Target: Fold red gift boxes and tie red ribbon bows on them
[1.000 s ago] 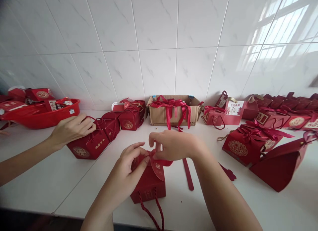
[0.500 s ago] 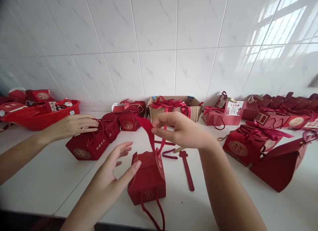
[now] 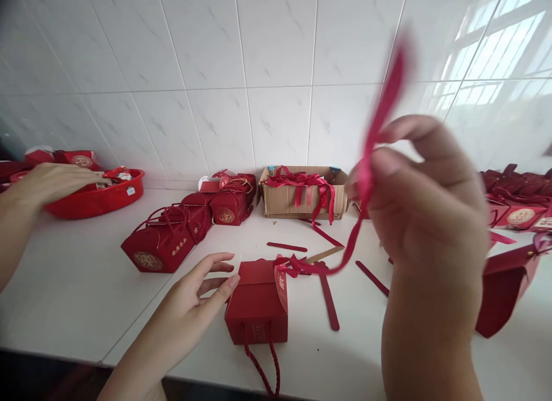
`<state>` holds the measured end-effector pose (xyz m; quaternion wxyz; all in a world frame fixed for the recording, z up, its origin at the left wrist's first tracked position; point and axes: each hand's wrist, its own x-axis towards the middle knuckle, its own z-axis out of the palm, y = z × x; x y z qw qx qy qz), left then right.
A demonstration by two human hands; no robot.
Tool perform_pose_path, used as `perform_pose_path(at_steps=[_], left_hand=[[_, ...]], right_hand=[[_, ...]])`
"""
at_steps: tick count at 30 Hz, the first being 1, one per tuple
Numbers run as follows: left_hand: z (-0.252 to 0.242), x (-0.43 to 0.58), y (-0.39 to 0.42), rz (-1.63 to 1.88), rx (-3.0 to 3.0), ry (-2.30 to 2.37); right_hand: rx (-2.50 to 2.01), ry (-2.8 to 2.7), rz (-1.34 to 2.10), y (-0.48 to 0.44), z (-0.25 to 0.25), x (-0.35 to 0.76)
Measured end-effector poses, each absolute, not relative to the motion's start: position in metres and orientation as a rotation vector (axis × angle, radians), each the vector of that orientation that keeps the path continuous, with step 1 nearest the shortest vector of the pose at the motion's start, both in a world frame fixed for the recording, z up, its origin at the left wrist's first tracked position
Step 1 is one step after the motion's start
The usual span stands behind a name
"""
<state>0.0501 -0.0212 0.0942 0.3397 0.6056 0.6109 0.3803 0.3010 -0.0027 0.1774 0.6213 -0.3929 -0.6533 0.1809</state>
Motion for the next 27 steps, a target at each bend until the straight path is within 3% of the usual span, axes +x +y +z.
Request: perform_pose_path(at_steps=[4, 9, 27], left_hand=[[0.091, 0.048, -0.017, 1.026, 1.519, 1.573], [0.081, 0.042, -0.011, 1.070, 1.471, 1.562], [0.085, 0.043, -0.014, 1.021, 1.456, 1.586]], right_hand=[[-0.806, -1.941, 0.762, 0.010, 0.175, 0.277], [-0.961, -2.462, 0.736, 0.036, 0.157, 0.251], [-1.055, -2.543, 0.909, 0.044, 0.139, 0.229]])
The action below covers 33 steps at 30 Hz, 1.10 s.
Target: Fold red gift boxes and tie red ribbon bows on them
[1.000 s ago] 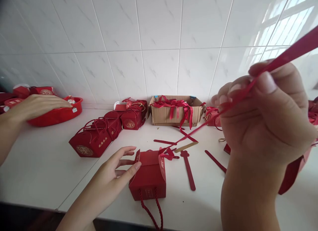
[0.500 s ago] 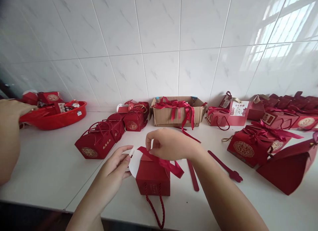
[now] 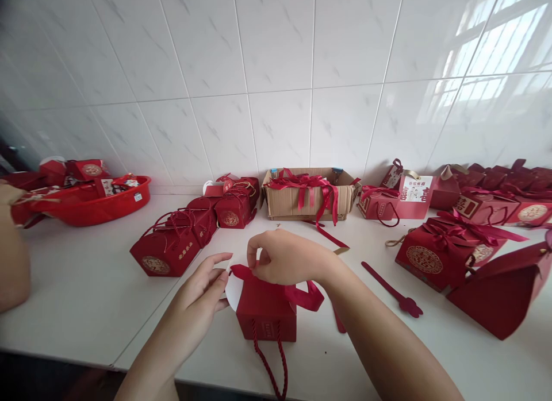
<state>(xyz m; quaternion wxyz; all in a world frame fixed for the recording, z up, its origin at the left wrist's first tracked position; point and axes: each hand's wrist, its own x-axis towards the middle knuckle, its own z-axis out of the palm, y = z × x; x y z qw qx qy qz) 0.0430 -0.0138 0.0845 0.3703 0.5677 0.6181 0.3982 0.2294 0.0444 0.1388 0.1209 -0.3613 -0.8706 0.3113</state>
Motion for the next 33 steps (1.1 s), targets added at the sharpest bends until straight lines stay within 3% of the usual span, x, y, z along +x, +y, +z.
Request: perform_pose_path(at_steps=[7, 26, 33], left_hand=[[0.084, 0.043, -0.015, 1.009, 1.474, 1.577], [0.084, 0.044, -0.013, 1.036, 1.428, 1.551], [0.098, 0.050, -0.018, 1.390, 1.184, 1.412]], right_hand=[[-1.219, -2.518, 0.905, 0.043, 0.141, 0.228], [-0.998, -2.517, 0.899, 0.045, 0.133, 0.223], [-0.977, -2.470, 0.731, 0.050, 0.132, 0.228]])
